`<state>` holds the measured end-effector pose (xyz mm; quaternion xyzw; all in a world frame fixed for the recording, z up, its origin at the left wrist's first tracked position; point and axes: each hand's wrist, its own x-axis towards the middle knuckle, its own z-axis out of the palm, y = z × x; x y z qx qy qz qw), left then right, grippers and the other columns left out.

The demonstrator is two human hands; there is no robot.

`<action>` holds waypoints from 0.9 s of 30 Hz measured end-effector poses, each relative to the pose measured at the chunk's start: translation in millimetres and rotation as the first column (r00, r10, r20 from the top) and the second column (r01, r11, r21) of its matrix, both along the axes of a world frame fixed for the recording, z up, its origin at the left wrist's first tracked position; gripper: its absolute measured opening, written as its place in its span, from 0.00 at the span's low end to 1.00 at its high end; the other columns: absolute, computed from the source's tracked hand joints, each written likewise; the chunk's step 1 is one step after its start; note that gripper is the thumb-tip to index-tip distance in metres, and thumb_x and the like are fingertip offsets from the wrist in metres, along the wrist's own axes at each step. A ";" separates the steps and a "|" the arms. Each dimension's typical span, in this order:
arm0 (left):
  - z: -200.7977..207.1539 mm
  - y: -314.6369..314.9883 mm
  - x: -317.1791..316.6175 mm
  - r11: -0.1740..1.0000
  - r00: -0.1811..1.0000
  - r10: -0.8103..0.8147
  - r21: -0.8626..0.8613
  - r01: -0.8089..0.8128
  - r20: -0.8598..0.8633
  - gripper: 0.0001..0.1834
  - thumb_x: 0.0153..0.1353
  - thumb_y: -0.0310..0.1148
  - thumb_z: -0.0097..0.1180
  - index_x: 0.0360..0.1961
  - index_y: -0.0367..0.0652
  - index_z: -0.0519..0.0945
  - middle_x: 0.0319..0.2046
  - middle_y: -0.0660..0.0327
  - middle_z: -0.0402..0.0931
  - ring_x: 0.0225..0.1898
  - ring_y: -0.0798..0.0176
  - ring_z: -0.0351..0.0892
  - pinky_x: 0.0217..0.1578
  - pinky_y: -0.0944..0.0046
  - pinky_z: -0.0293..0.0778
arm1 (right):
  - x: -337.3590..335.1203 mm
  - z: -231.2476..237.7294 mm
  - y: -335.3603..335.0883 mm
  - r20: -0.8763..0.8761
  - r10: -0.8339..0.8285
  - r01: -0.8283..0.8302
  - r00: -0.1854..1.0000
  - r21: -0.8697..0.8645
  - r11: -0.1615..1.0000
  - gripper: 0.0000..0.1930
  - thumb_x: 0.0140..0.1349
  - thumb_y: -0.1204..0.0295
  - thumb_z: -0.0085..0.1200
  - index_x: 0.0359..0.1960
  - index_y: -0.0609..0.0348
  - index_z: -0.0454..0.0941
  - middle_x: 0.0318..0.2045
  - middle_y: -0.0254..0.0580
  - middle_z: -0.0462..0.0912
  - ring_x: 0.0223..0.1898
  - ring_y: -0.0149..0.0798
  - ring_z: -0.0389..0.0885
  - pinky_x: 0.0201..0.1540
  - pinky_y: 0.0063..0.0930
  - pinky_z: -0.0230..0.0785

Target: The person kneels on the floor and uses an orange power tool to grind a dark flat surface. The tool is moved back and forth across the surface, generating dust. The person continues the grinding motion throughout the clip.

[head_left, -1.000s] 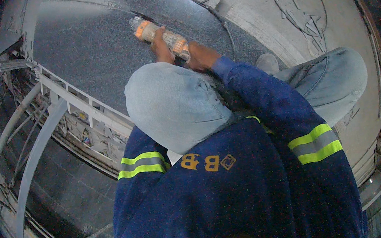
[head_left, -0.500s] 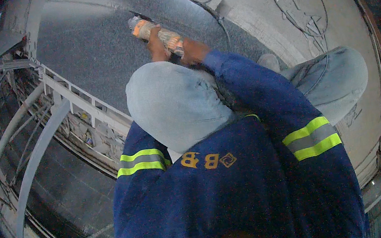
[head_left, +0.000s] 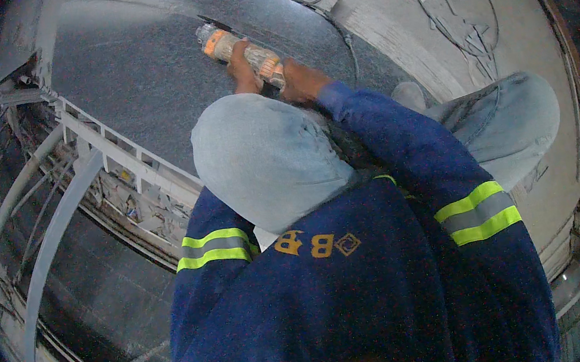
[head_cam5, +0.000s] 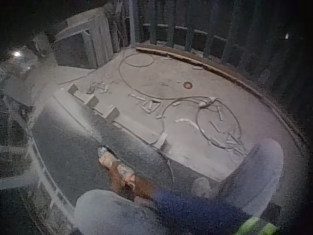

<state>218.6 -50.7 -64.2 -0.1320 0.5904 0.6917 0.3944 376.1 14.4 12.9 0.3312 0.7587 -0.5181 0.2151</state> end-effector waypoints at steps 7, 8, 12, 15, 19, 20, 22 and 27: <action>-3.4 6.8 -14.2 1.000 1.000 0.022 -0.019 -0.021 0.009 0.23 0.51 0.38 0.61 0.44 0.33 0.72 0.33 0.54 0.75 0.32 0.51 0.81 0.34 0.51 0.79 | -18.4 -6.8 4.7 -0.032 0.030 -0.028 0.999 0.063 0.998 0.31 0.48 0.64 0.64 0.51 0.70 0.67 0.45 0.64 0.80 0.49 0.59 0.80 0.50 0.45 0.73; 0.6 7.9 -12.4 1.000 1.000 0.015 -0.027 -0.015 0.015 0.24 0.51 0.38 0.61 0.44 0.33 0.72 0.33 0.53 0.75 0.33 0.51 0.81 0.35 0.51 0.79 | -19.0 -6.6 6.5 -0.026 0.055 -0.053 0.998 0.069 0.996 0.32 0.48 0.64 0.64 0.51 0.70 0.68 0.45 0.63 0.80 0.50 0.59 0.80 0.50 0.45 0.73; 11.9 5.9 0.5 1.000 0.998 -0.013 -0.022 0.015 0.061 0.23 0.51 0.38 0.61 0.44 0.33 0.73 0.33 0.54 0.75 0.32 0.52 0.80 0.35 0.51 0.78 | -8.0 -24.7 -3.4 -0.058 -0.031 0.038 0.998 0.118 0.992 0.33 0.46 0.62 0.66 0.50 0.70 0.68 0.45 0.64 0.80 0.49 0.58 0.80 0.49 0.45 0.73; 19.3 -0.1 15.2 1.000 0.999 -0.016 0.015 0.015 0.046 0.22 0.51 0.38 0.62 0.42 0.34 0.74 0.33 0.54 0.75 0.31 0.53 0.80 0.35 0.52 0.78 | 10.1 -14.5 -2.6 -0.112 -0.035 0.033 0.993 -0.016 0.999 0.33 0.45 0.61 0.67 0.49 0.71 0.68 0.43 0.64 0.80 0.46 0.59 0.81 0.47 0.45 0.73; 17.9 -2.8 20.6 0.999 0.997 0.017 -0.033 -0.014 0.079 0.21 0.50 0.37 0.63 0.41 0.35 0.74 0.32 0.55 0.74 0.32 0.55 0.79 0.35 0.52 0.77 | 19.7 -13.4 -9.2 -0.125 -0.029 0.042 0.992 0.097 0.994 0.30 0.45 0.64 0.66 0.46 0.71 0.69 0.39 0.63 0.81 0.42 0.59 0.82 0.42 0.46 0.74; 17.5 -2.2 21.5 1.000 0.997 0.020 -0.023 -0.019 0.079 0.21 0.50 0.37 0.63 0.41 0.35 0.74 0.32 0.56 0.74 0.32 0.55 0.79 0.35 0.52 0.77 | 20.5 -13.4 -9.9 -0.133 -0.034 0.049 0.991 0.113 0.992 0.28 0.45 0.67 0.65 0.45 0.71 0.70 0.38 0.62 0.81 0.40 0.59 0.83 0.40 0.47 0.76; 19.7 1.0 19.7 1.000 0.997 0.023 -0.005 -0.023 0.073 0.21 0.50 0.37 0.63 0.42 0.34 0.74 0.32 0.56 0.74 0.32 0.56 0.79 0.35 0.52 0.78 | 17.6 -14.9 -8.1 -0.122 -0.033 0.042 0.992 0.072 0.997 0.27 0.45 0.67 0.64 0.45 0.72 0.69 0.38 0.63 0.81 0.40 0.59 0.83 0.40 0.47 0.76; -3.5 -3.2 -5.0 0.999 0.998 -0.014 0.038 0.012 0.068 0.22 0.51 0.36 0.63 0.43 0.34 0.73 0.33 0.56 0.74 0.31 0.54 0.79 0.33 0.53 0.78 | -6.1 -25.2 -2.8 -0.094 0.052 -0.047 0.994 0.058 0.997 0.32 0.47 0.63 0.64 0.49 0.73 0.67 0.42 0.66 0.80 0.46 0.59 0.81 0.46 0.44 0.73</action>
